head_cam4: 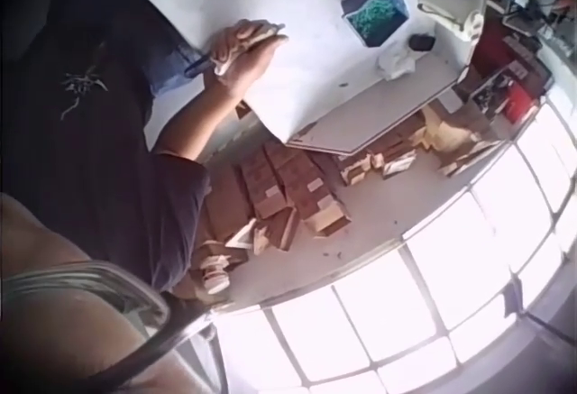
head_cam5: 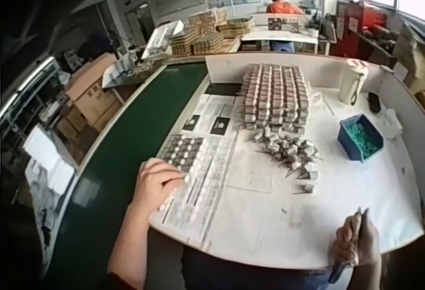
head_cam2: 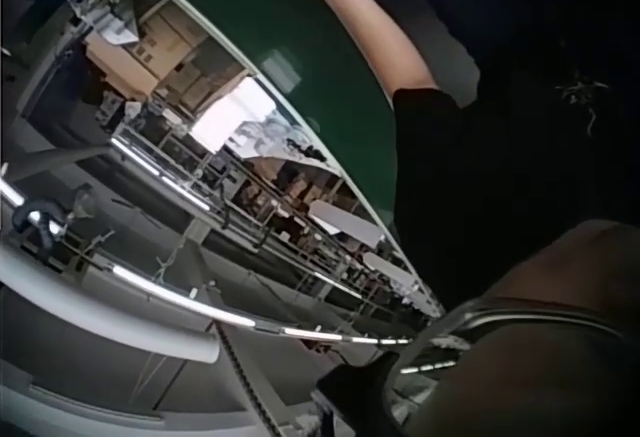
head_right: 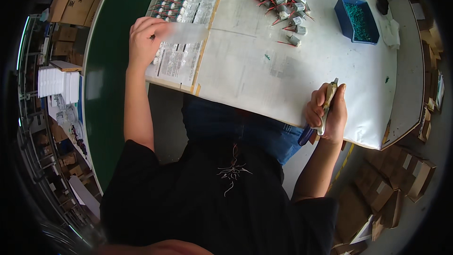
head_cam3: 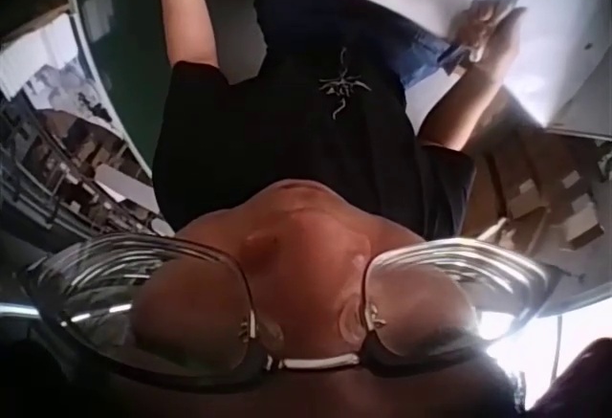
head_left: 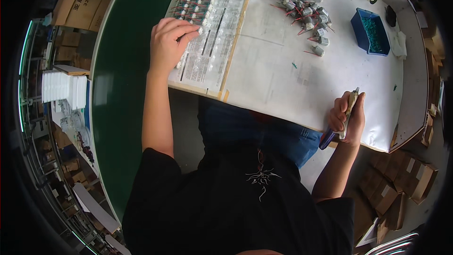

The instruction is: Assemble small mechanical components at a workbench.

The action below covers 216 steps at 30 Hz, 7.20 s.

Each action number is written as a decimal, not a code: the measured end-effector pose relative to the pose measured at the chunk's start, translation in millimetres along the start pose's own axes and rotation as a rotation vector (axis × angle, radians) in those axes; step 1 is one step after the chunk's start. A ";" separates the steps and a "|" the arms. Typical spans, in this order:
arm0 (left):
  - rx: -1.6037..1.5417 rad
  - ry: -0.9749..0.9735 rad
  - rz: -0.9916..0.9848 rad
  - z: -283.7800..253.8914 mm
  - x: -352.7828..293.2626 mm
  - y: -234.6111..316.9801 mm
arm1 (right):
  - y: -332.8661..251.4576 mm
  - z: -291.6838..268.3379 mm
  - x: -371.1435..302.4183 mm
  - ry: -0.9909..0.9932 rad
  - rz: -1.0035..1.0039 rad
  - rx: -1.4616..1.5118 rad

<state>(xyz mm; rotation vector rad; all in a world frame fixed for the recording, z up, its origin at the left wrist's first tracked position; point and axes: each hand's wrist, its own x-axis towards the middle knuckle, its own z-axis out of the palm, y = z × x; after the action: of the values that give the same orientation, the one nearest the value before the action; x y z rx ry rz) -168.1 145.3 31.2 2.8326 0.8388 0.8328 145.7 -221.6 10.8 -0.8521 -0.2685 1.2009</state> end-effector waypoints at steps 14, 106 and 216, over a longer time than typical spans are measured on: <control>0.266 -0.244 0.045 -1.4 -12.1 23.6 | -1.0 1.2 -2.3 0.029 -0.009 -0.016; -0.673 -0.130 0.113 54.3 -30.1 179.5 | 16.6 80.6 21.1 0.097 0.090 -0.868; 0.035 -0.074 -0.097 -9.4 -18.5 6.5 | 48.7 59.2 25.2 0.229 -0.698 -1.932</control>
<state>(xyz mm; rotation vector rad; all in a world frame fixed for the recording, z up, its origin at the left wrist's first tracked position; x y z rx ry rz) -182.8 129.4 31.7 2.8070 0.9800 0.7037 85.2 -168.3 10.1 -2.2054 -1.4922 -0.1867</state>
